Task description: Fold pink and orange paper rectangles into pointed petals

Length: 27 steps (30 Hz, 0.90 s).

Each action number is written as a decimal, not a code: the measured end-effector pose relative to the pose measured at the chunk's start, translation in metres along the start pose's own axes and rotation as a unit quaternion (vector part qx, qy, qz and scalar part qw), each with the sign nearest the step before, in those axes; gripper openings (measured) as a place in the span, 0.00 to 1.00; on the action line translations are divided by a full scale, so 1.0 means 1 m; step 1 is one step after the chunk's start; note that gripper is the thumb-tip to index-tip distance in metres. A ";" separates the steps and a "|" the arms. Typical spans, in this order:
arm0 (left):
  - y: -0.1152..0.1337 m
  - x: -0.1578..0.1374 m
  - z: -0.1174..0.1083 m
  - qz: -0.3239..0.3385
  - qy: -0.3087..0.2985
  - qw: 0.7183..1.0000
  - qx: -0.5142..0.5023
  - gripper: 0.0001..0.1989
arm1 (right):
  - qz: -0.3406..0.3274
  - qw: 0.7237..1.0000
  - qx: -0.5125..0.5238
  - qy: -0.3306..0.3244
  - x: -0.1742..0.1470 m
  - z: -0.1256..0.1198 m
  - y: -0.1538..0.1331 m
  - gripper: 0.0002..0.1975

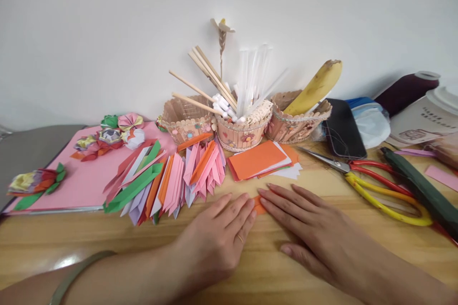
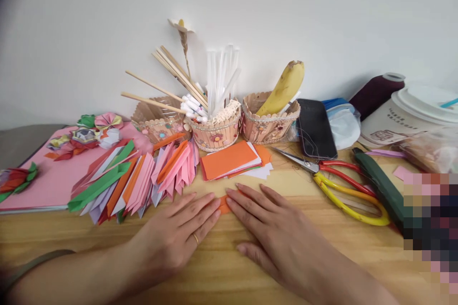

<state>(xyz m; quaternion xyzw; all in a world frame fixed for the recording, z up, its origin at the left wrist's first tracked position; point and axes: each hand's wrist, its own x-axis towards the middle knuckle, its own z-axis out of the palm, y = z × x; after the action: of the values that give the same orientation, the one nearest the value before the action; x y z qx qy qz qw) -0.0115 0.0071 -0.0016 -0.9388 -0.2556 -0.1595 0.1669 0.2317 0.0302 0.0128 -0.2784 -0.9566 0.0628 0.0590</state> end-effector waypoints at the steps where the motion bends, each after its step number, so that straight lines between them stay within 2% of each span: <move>1: 0.000 0.000 -0.001 0.000 -0.003 1.000 0.002 0.17 | -0.004 1.000 0.003 -0.003 -0.002 0.001 0.002 0.32; 7: 0.000 0.001 -0.005 -0.009 0.000 1.000 0.005 0.18 | -0.019 1.000 -0.009 0.007 -0.014 0.008 0.016 0.46; 18: 0.004 0.001 -0.006 -0.016 0.025 0.999 0.017 0.18 | -0.026 0.998 -0.062 0.004 -0.021 0.003 0.023 0.48; 20: 0.005 0.001 -0.005 -0.011 0.026 0.999 0.018 0.17 | -0.025 0.997 -0.069 0.003 -0.019 -0.001 0.023 0.47; 24: 0.003 0.001 -0.004 0.003 0.027 0.999 0.025 0.16 | 0.011 0.992 -0.110 0.060 -0.007 -0.010 0.016 0.32; 27: 0.003 0.001 -0.003 0.007 0.036 0.999 0.028 0.16 | -0.035 0.992 -0.109 0.056 0.002 -0.007 0.005 0.29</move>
<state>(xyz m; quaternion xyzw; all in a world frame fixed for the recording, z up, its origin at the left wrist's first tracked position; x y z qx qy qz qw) -0.0095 0.0045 0.0009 -0.9291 -0.2476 -0.1849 0.2034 0.2336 0.0364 0.0186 -0.2529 -0.9620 -0.0599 0.0835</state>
